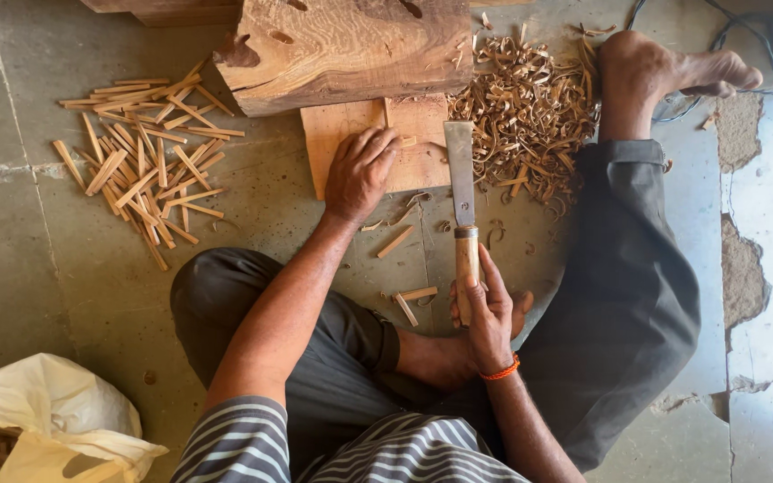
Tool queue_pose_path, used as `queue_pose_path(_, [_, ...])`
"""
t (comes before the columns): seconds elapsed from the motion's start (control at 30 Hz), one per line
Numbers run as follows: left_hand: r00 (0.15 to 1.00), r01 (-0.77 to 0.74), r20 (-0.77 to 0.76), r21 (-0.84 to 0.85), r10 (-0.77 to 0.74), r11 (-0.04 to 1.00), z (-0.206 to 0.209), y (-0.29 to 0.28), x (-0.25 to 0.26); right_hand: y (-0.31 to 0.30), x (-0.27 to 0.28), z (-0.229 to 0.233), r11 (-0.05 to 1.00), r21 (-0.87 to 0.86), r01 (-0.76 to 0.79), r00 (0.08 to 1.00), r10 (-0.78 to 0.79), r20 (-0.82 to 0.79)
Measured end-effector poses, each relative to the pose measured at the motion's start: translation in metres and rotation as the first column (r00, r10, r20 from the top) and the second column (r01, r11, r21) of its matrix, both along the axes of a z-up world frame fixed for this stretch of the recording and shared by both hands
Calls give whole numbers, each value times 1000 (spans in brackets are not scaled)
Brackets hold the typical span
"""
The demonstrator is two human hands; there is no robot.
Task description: The person sits on the floor and uses a chisel to carve small wooden sticks. They repeatedly pick up a stick, place it on a wooden block, and shave off thin layers of wood with the chisel. The finished sticks are placed into a pile on the floor.
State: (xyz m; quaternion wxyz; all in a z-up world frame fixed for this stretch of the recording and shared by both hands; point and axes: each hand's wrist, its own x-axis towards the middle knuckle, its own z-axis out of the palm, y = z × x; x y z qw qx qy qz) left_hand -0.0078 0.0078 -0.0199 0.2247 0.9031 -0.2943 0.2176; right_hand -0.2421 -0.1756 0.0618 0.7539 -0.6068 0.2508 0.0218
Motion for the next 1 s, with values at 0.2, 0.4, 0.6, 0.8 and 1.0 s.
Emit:
queue_pose_path(0.2, [998, 26, -61, -116, -33, 993, -9, -7, 9, 1, -1, 5, 999, 11, -50, 998, 51, -36])
queue_pose_path(0.4, [982, -88, -185, -312, 31, 946, -8, -6, 6, 8, -2, 14, 993, -41, -107, 990, 102, -101])
queue_pose_path(0.6, [979, -150, -181, -310, 97, 939, 9, -7, 7, 13, 2, 27, 990, -16, -138, 982, 135, -132])
queue_pose_path(0.8, [965, -189, -231, -292, 122, 938, 22, -10, 0, 24, 4, 35, 990, -40, -136, 975, 126, -182])
queue_pose_path(1.0, [976, -155, -197, -303, 97, 940, 29, -8, 2, 40, 1, 40, 992, -49, -113, 978, 102, -184])
